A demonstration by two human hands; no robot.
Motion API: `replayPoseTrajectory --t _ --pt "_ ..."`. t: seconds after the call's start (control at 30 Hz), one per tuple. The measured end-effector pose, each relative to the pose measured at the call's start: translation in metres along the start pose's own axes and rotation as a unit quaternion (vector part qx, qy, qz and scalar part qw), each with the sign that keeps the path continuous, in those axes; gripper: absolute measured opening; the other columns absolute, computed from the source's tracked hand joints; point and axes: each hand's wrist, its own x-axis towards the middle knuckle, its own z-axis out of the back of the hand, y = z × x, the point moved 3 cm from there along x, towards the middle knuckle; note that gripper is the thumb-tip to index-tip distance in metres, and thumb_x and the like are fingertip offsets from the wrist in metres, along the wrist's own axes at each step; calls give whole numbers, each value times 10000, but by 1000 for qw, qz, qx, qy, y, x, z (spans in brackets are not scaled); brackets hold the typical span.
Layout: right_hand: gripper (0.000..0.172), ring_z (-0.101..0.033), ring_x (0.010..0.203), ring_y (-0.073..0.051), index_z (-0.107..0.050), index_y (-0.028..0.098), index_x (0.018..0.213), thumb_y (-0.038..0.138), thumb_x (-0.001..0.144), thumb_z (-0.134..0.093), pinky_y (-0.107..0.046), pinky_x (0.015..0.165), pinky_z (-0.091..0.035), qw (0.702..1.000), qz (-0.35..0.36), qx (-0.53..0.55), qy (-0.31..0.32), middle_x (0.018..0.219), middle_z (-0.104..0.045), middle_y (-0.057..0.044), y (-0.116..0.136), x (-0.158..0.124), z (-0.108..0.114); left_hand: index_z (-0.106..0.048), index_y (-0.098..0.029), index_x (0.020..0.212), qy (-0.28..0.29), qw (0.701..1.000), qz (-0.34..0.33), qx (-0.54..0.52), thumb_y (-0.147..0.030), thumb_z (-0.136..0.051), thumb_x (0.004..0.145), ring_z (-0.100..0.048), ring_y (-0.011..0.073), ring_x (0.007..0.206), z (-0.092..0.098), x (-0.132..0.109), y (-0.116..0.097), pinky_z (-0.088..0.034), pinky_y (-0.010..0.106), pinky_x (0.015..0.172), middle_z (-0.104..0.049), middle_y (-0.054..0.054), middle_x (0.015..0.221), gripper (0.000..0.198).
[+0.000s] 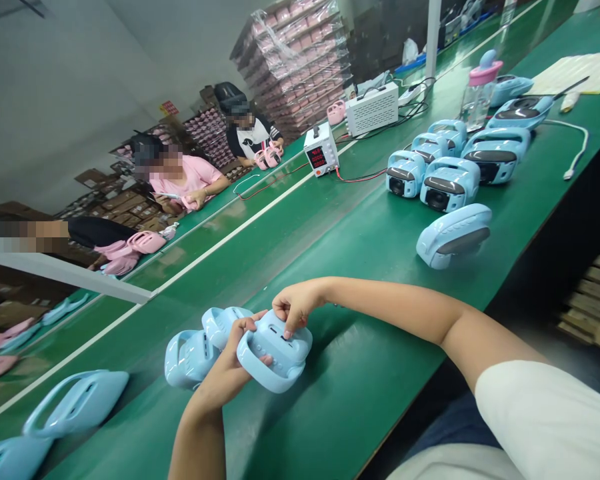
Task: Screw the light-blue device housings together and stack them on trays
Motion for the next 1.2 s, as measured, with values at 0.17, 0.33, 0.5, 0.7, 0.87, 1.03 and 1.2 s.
replayPoseTrajectory --t 0.17,0.33,0.5,0.7,0.87,1.03,1.2 --pt "576 -524 534 -93 -418 171 696 297 379 -882 -228 512 -444 1000 8 14 5 565 -491 102 -2 2 1 -305 -266 1016 -7 1000 8 -2 -186 -684 699 -319 272 1291 -2 1 -2 -340 395 999 -262 93 1413 500" --pt "568 -533 528 -89 -427 168 713 313 398 -877 -231 523 -447 999 14 38 15 578 -497 99 -7 5 3 -317 -258 1010 -20 1000 17 -17 -204 -705 675 -345 277 1271 -1 1 -1 -380 366 955 -295 102 1403 515" --pt "584 -529 511 -88 -421 169 707 314 376 -880 -230 512 -444 999 14 35 11 561 -497 104 -5 4 3 -309 -268 1008 -10 1000 4 -20 -194 -694 682 -450 229 1147 -2 1 0 -408 349 908 -303 83 1378 510" --pt "576 -523 497 -101 -394 180 689 312 391 -870 -235 495 -434 1000 -4 -7 1 527 -489 107 3 -3 -1 -315 -266 999 -18 1000 6 -9 -256 -689 700 -457 228 1130 -6 2 -3 -425 355 892 -309 82 1371 479" --pt "537 -518 513 -98 -395 182 685 310 435 -853 -222 490 -419 998 -7 -49 -24 527 -470 108 5 -4 -1 -322 -257 1006 -31 999 1 -24 -235 -696 689 -460 257 1153 -6 3 -1 -426 370 893 -308 103 1381 491" --pt "525 -526 506 -98 -402 173 659 341 439 -849 -222 499 -424 998 -6 -63 31 511 -500 100 4 -5 6 -369 -238 999 -42 997 -38 56 -220 -690 689 -389 284 1231 -11 2 -8 -355 403 976 -349 108 1373 447" --pt "441 -550 557 -95 -529 129 722 435 540 -790 -241 568 -457 996 -16 -53 70 582 -572 48 8 -12 18 -392 -242 1050 -21 991 -65 115 -241 -663 719 -410 275 1195 -18 -2 -17 -307 427 1010 -348 98 1380 428"
